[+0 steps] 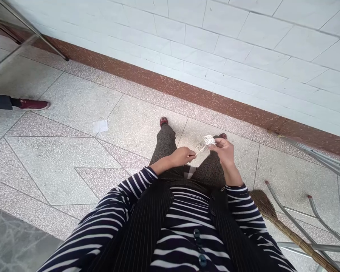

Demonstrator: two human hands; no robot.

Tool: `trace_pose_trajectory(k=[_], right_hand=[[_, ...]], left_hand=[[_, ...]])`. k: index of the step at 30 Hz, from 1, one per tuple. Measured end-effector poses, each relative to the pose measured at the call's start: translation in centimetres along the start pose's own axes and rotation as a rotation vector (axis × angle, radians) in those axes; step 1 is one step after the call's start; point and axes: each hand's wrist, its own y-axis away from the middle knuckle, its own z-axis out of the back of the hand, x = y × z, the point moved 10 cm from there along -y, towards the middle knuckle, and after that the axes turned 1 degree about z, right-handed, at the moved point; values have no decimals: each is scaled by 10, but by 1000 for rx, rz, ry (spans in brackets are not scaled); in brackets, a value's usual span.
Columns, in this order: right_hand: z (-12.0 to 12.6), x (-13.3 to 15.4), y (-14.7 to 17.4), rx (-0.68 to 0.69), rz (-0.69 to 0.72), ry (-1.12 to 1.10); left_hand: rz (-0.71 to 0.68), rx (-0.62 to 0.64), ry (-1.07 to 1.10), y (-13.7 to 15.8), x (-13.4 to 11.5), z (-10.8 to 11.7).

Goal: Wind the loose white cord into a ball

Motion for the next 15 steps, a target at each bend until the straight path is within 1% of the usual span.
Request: trace_pose_trajectory(k=[2,3,5,7,9,11,13,15], right_hand=[[-10,-10,0,-1,-10,55],[-20,-17,3,29,-25,77],[-42,-32,14,133,-72,101],[-58,-42,28,250,-133,87],[-65,-44,41,347,-191,42],[-63,-38,48,408,-224,-12],[-56,-28,48,408,-223,-60],[-46,-18,41,341,-196,-99]], left_hand=[[-70,-41,-111,1,-14,8],[-98,-51,-174,1,-19,12],[-140,-36,-280,1,-21,16],[-150,-14,-314,0,-15,19],[-110,-26,-251,-1,-2,22],[-45,-47,-132,-3,12,24],[20,-49,-17,-6,22,21],[62,-47,72,-7,25,16]])
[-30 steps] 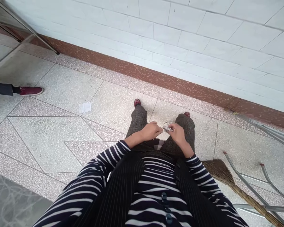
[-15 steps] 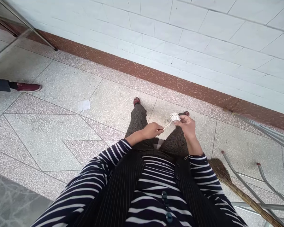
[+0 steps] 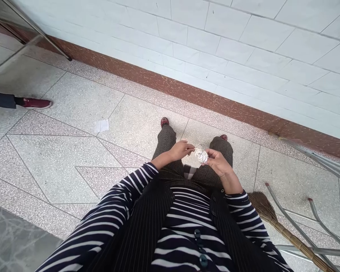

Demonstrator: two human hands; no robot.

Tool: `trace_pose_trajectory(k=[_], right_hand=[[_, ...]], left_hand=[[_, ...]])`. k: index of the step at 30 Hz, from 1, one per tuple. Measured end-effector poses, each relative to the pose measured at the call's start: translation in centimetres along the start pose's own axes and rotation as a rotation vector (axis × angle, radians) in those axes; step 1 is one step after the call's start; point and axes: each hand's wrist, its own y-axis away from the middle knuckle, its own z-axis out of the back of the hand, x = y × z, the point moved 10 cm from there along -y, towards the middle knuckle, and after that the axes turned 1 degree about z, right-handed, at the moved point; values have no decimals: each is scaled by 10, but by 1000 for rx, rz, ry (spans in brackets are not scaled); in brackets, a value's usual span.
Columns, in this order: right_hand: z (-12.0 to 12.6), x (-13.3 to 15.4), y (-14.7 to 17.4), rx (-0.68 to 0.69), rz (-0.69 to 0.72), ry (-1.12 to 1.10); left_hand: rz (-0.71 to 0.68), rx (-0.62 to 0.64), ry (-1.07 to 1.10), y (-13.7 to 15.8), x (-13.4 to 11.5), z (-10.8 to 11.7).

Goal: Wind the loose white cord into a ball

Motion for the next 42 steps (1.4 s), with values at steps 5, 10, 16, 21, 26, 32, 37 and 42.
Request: trace_pose_trajectory(k=[5,10,16,21,26,32,37,42], right_hand=[[31,13,-16,-252,112,14],[60,7,-23,-498,159,204],[26,-23,-17,-289,60,267],[-7,-29,-1,49,-67,87],[-8,-3,8,92,-43,-108],[2,42,13,-9,91,-253],[35,95,35,-134,267,-247],[54,150,82,-193,470,-211]], left_hand=[[56,27,140,6,-7,-14],[-6,79,-39,16,-21,-22],[-99,28,-222,6,-24,3],[-126,32,-125,-4,-16,9],[-33,-16,86,-11,-10,4],[75,15,251,-16,11,-7],[187,11,193,-19,49,-12],[342,-104,54,-32,91,22]])
